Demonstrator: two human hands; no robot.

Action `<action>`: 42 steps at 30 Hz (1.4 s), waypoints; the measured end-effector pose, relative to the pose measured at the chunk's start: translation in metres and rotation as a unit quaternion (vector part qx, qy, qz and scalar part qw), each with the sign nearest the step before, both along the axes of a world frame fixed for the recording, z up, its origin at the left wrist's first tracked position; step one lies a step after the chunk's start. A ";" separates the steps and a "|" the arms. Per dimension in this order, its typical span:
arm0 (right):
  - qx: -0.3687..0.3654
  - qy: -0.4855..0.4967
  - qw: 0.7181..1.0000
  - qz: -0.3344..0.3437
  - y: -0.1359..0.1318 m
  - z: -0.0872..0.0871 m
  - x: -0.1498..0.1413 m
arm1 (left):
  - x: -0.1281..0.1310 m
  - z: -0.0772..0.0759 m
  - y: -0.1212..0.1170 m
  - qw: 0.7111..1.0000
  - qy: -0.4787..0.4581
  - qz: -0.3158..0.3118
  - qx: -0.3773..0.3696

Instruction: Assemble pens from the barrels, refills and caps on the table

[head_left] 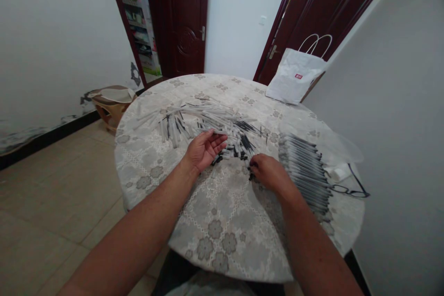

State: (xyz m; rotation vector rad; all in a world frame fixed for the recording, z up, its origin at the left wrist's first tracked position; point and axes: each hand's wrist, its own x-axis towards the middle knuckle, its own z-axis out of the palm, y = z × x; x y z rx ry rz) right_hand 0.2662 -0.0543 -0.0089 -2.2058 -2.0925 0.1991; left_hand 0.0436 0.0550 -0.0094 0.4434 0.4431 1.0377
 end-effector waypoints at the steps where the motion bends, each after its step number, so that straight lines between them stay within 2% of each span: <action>1: -0.007 -0.001 1.000 0.004 0.000 0.000 -0.001 | 0.000 0.000 0.000 1.000 0.003 0.002 0.003; 6: 0.012 0.003 1.000 -0.001 0.002 -0.004 -0.006 | 0.002 -0.003 -0.002 0.999 0.021 -0.014 0.038; 8: 0.045 0.026 0.999 0.003 0.004 -0.005 -0.008 | 0.003 -0.004 -0.004 0.998 0.031 -0.025 0.054; 10: 0.103 0.094 0.990 -0.002 0.006 -0.005 -0.010 | 0.004 -0.005 -0.006 0.996 0.041 -0.033 0.066; 13: 0.175 0.264 0.948 -0.029 0.010 -0.004 -0.016 | 0.006 -0.005 -0.008 0.994 0.060 -0.043 0.078; 16: 0.184 0.425 0.885 -0.051 0.012 -0.006 -0.026 | 0.007 -0.006 -0.010 0.992 0.078 -0.053 0.086; 18: 0.181 0.484 0.855 -0.053 0.012 -0.010 -0.033 | 0.008 -0.006 -0.011 0.991 0.083 -0.060 0.091; 24: 0.199 0.503 0.839 -0.060 0.012 -0.019 -0.047 | 0.011 -0.009 -0.013 0.988 0.101 -0.074 0.090; 30: 0.211 0.515 0.828 -0.061 0.012 -0.023 -0.047 | 0.013 -0.011 -0.015 0.984 0.109 -0.094 0.107; 36: 0.222 0.505 0.833 -0.041 0.012 -0.022 -0.047 | 0.015 -0.009 -0.017 0.984 0.102 -0.098 0.107; 42: 0.225 0.596 0.766 -0.088 0.013 -0.015 -0.046 | 0.013 -0.007 -0.017 0.986 0.104 -0.074 0.103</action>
